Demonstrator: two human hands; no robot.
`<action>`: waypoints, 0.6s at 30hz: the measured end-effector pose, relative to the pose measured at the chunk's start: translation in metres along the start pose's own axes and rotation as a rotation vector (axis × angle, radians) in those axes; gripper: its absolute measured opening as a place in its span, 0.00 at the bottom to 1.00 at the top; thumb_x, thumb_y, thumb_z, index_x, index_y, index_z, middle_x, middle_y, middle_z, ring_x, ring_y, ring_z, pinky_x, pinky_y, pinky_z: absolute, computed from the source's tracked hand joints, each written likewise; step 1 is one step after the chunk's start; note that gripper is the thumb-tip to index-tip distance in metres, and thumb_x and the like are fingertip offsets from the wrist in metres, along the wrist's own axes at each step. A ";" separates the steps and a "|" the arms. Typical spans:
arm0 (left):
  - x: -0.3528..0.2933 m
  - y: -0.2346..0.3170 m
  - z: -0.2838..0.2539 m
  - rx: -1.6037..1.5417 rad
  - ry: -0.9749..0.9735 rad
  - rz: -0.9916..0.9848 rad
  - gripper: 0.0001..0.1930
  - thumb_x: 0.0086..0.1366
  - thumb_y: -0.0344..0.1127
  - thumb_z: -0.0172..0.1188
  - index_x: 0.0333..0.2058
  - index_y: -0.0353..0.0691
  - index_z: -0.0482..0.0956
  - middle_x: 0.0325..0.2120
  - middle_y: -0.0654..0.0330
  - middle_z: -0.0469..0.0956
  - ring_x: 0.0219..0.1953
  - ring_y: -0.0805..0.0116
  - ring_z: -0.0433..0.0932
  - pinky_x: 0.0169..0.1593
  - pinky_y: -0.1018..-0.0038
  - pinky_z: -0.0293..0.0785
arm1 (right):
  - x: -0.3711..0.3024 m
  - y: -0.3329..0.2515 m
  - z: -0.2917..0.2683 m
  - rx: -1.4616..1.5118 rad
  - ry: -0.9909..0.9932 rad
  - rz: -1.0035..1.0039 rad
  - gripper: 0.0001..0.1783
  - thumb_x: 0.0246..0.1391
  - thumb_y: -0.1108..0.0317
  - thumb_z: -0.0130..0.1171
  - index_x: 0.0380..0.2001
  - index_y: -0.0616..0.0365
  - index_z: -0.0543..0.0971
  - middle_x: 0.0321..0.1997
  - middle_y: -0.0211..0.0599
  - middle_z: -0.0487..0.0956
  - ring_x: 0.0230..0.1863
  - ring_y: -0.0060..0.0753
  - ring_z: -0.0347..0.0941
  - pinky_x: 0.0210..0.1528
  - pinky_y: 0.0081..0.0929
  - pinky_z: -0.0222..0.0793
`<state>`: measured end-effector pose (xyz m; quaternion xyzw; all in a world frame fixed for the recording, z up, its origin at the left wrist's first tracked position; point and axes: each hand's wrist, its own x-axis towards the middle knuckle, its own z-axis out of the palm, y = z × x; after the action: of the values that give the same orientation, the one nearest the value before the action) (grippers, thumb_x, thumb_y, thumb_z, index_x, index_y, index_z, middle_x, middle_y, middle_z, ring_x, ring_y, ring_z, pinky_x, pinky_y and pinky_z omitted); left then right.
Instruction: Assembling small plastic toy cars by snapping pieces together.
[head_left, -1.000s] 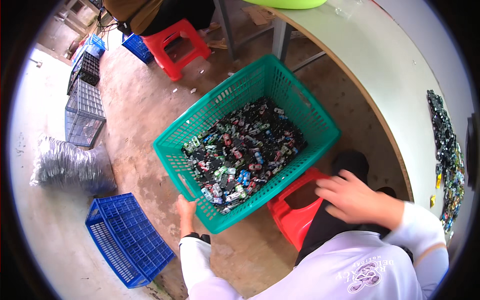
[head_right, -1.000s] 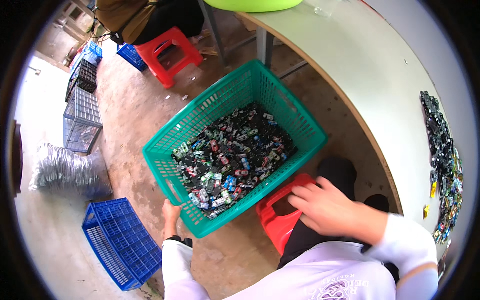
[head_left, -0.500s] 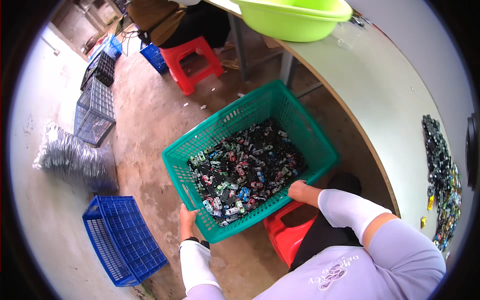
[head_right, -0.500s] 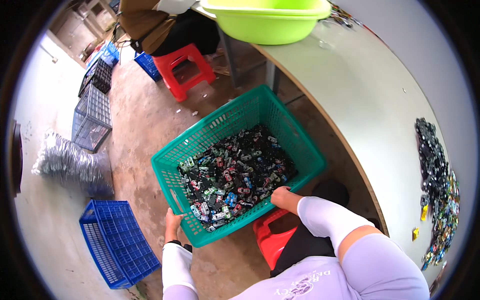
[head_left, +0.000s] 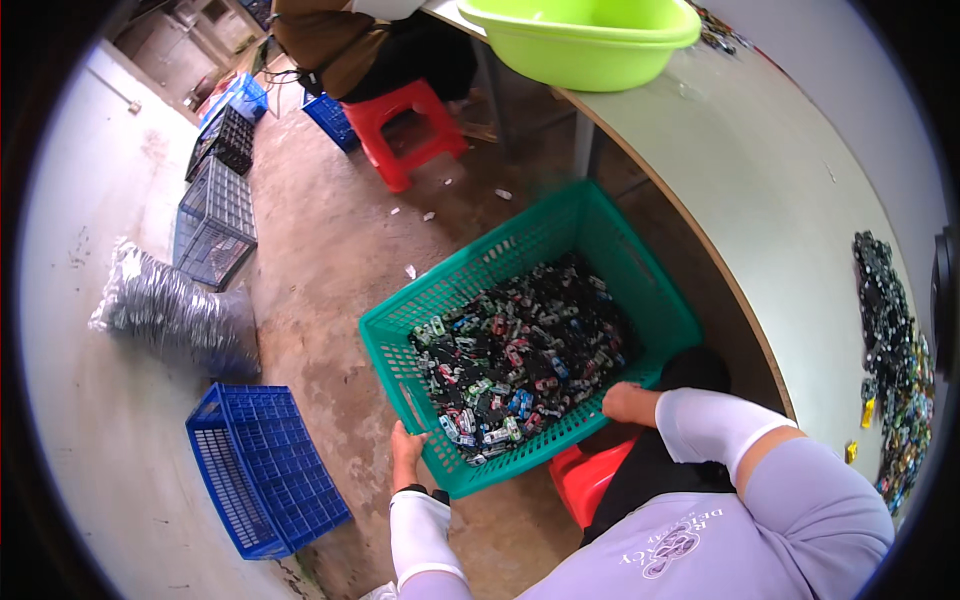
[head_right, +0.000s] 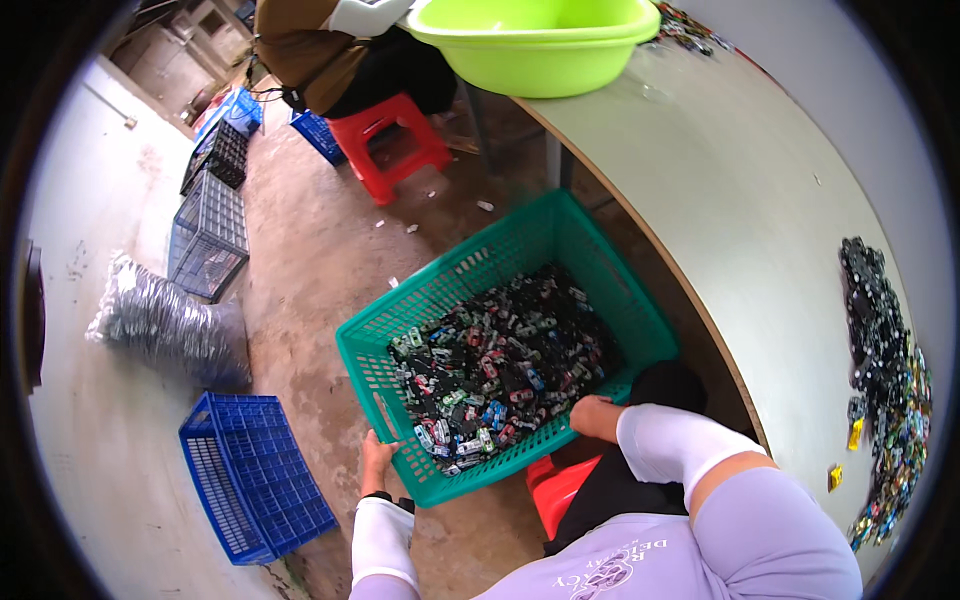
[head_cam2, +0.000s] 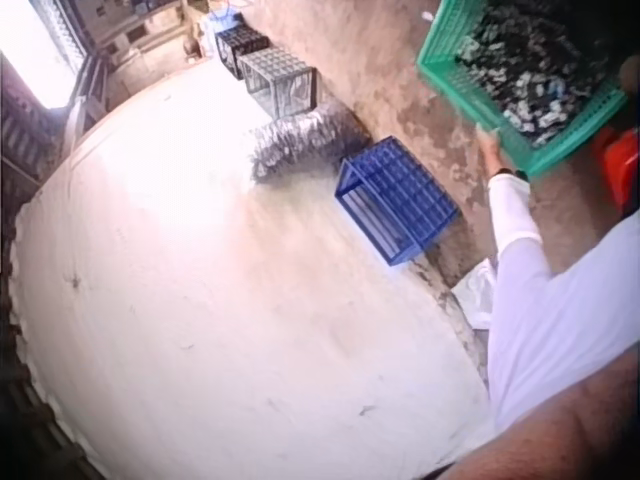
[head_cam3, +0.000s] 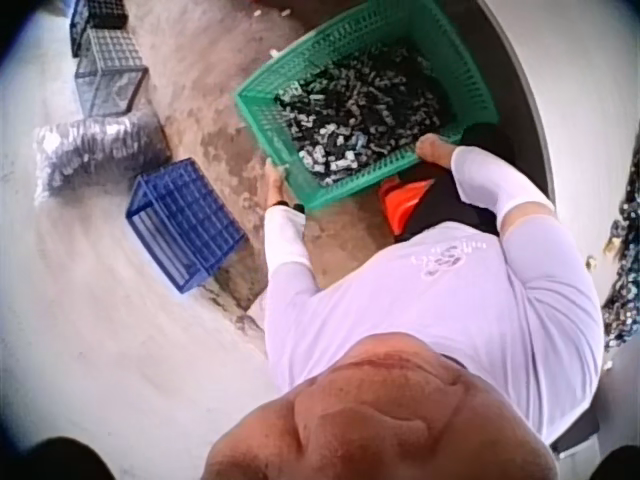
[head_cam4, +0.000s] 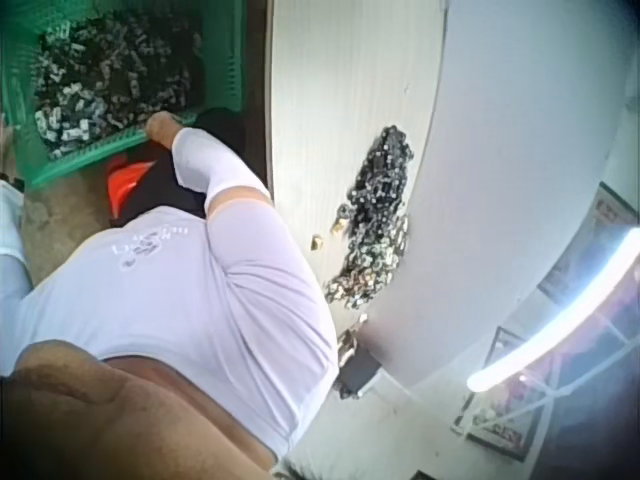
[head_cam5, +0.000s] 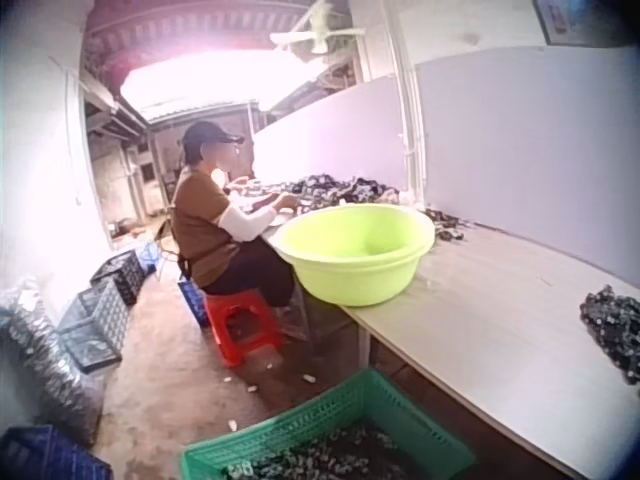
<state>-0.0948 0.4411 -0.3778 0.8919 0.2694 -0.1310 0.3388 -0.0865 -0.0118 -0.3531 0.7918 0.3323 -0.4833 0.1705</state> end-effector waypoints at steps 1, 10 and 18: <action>0.003 0.002 -0.002 -0.046 -0.035 -0.010 0.20 0.41 0.26 0.67 0.37 0.35 0.72 0.32 0.48 0.78 0.36 0.54 0.78 0.39 0.64 0.73 | 0.002 -0.001 0.001 -0.016 -0.005 -0.029 0.15 0.43 0.69 0.60 0.38 0.52 0.81 0.42 0.35 0.79 0.42 0.49 0.76 0.33 0.62 0.73; 0.005 -0.018 0.004 -0.023 0.002 0.092 0.21 0.41 0.27 0.67 0.36 0.36 0.72 0.32 0.46 0.78 0.38 0.49 0.77 0.41 0.61 0.72 | 0.010 -0.016 -0.004 -0.029 -0.158 0.097 0.18 0.42 0.68 0.61 0.41 0.56 0.80 0.40 0.38 0.80 0.44 0.52 0.74 0.31 0.62 0.72; 0.006 0.029 0.009 0.109 0.085 0.182 0.18 0.46 0.30 0.61 0.38 0.34 0.70 0.33 0.42 0.76 0.39 0.42 0.75 0.41 0.56 0.70 | -0.011 -0.014 -0.003 -0.027 0.211 0.360 0.14 0.47 0.62 0.52 0.37 0.48 0.81 0.41 0.36 0.78 0.47 0.46 0.71 0.54 0.70 0.45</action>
<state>-0.0734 0.4189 -0.3718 0.9345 0.1940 -0.0763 0.2886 -0.0980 -0.0037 -0.3417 0.8822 0.2079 -0.3548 0.2292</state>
